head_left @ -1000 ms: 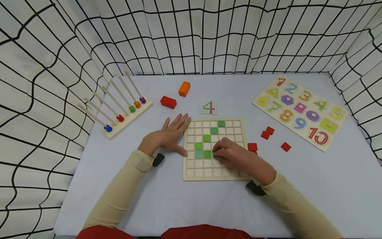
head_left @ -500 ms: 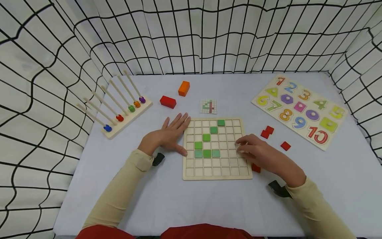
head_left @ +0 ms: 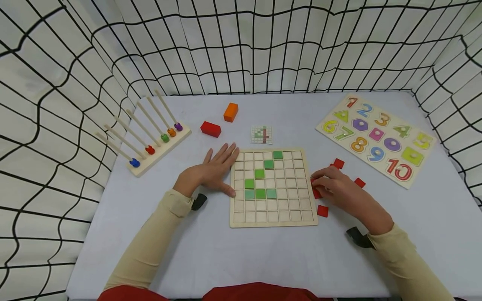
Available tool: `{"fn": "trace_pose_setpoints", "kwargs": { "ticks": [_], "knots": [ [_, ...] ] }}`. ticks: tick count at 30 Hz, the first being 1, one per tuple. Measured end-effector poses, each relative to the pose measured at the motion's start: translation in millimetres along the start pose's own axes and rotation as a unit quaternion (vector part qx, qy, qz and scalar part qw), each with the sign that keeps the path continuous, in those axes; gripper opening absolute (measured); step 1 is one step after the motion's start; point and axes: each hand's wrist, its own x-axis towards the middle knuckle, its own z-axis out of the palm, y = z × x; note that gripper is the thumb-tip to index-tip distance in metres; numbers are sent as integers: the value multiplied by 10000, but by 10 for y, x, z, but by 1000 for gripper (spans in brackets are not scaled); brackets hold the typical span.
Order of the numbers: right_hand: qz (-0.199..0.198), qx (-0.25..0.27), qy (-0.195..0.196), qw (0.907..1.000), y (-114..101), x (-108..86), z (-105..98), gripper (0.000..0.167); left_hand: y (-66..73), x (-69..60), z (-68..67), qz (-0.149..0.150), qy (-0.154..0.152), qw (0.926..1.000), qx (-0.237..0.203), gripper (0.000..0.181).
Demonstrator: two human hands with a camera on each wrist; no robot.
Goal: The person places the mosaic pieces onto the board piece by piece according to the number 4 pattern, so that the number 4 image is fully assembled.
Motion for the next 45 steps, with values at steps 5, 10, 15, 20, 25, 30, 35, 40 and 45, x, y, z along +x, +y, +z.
{"fn": "trace_pose_setpoints", "kwargs": {
  "ticks": [5,10,15,20,25,30,35,40,45],
  "knots": [
    [-166,28,163,9997,19,31,-13,30,11,-4,-15,24,-8,10000,24,139],
    [-390,43,383,9985,17,48,-30,32,28,-14,-39,3,-21,10000,14,139],
    [-582,192,551,9966,-7,75,-28,33,17,-24,-33,-10,10,10000,9,139],
    [-914,358,618,9933,-72,159,69,30,-1,-27,-21,18,34,10000,-66,138],
    [-974,387,488,9933,-165,237,123,30,-9,-4,7,10,26,9998,-181,138],
    [-1001,428,355,9934,-228,312,134,28,-1,-4,17,-52,-7,9998,-178,139],
    [-1145,513,365,9914,-260,364,166,26,4,-9,6,33,70,9999,-112,138],
    [-1080,473,298,9926,-280,401,188,23,12,-13,2,15,57,10000,-39,138],
    [-829,552,42,9950,-306,477,173,23,33,-31,-1,-2,43,10000,-59,138]
  ]
}}
